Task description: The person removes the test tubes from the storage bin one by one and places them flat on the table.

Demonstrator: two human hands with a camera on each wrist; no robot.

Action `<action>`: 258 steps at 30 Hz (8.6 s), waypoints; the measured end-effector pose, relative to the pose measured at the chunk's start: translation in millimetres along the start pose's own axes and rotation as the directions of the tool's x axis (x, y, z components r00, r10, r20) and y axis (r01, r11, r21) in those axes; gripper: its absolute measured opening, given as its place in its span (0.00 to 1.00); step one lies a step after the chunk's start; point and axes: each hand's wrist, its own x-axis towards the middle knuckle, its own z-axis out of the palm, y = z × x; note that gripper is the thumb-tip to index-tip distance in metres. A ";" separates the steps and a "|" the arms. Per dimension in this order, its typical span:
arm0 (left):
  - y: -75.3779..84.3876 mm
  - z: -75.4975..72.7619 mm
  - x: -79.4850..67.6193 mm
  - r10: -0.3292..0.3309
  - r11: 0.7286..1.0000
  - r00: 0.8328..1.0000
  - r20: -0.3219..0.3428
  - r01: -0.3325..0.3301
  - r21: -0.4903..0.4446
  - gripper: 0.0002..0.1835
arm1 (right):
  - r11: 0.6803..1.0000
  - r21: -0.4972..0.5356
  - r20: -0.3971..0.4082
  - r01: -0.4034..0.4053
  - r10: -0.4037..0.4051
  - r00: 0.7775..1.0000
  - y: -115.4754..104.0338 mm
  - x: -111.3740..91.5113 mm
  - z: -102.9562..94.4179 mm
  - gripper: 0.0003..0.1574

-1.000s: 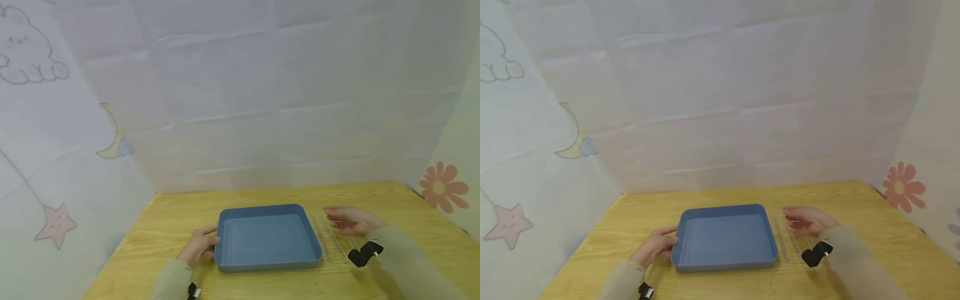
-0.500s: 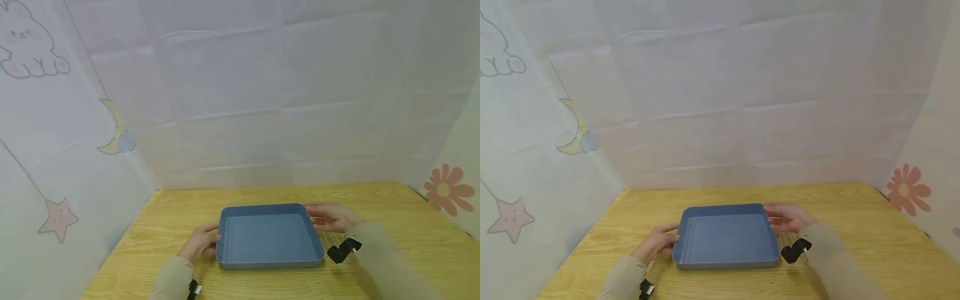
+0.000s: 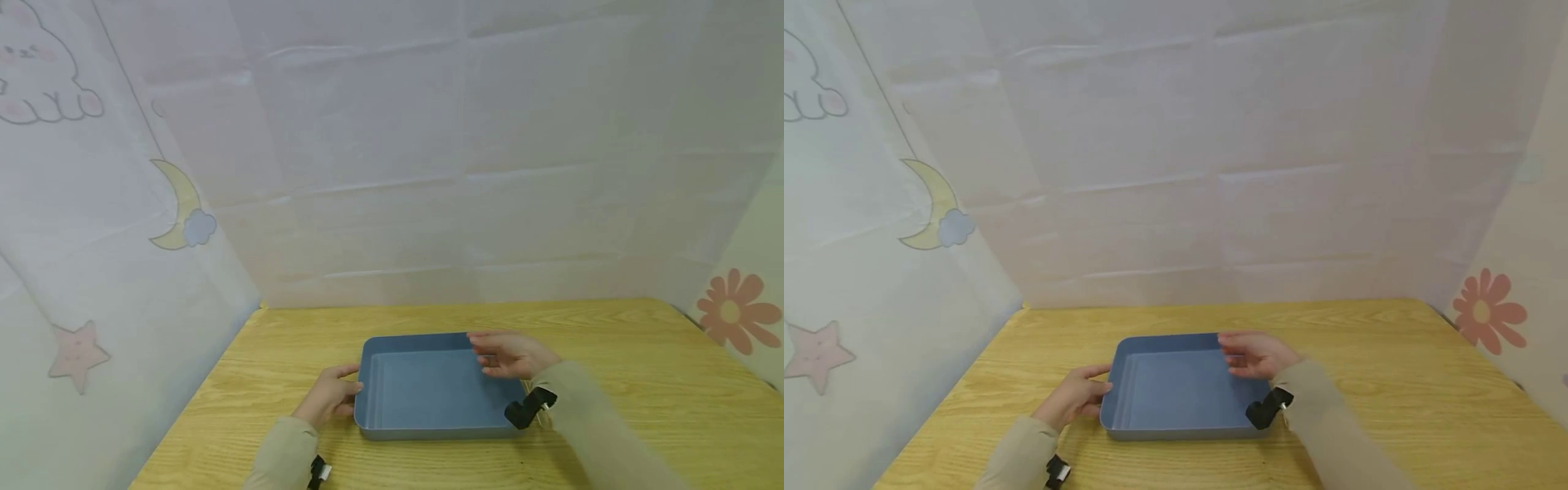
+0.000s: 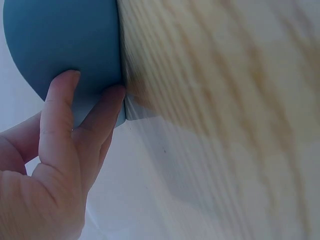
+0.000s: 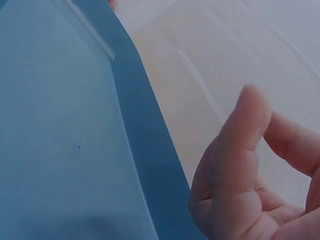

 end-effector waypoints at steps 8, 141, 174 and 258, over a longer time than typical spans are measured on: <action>1.0 0.5 1.2 -0.011 1.000 1.000 -0.020 0.012 0.014 0.27 | 1.000 -0.020 -0.009 0.008 -0.008 1.000 4.3 12.4 11.2 0.26; -2.4 -3.9 2.3 -0.009 1.000 1.000 0.002 0.009 0.020 0.27 | 0.892 -0.404 -0.178 -0.201 0.139 0.974 44.0 101.1 131.5 0.36; -1.6 -1.3 -0.1 0.007 1.000 1.000 -0.023 -0.007 0.009 0.27 | 0.986 -0.143 -0.139 -0.085 0.065 0.988 14.7 58.9 91.5 0.34; 7.1 -2.8 7.2 0.022 0.977 1.000 -0.020 -0.018 0.212 0.29 | 0.981 -0.189 -0.032 0.050 -0.058 0.998 7.3 -40.6 -12.4 0.46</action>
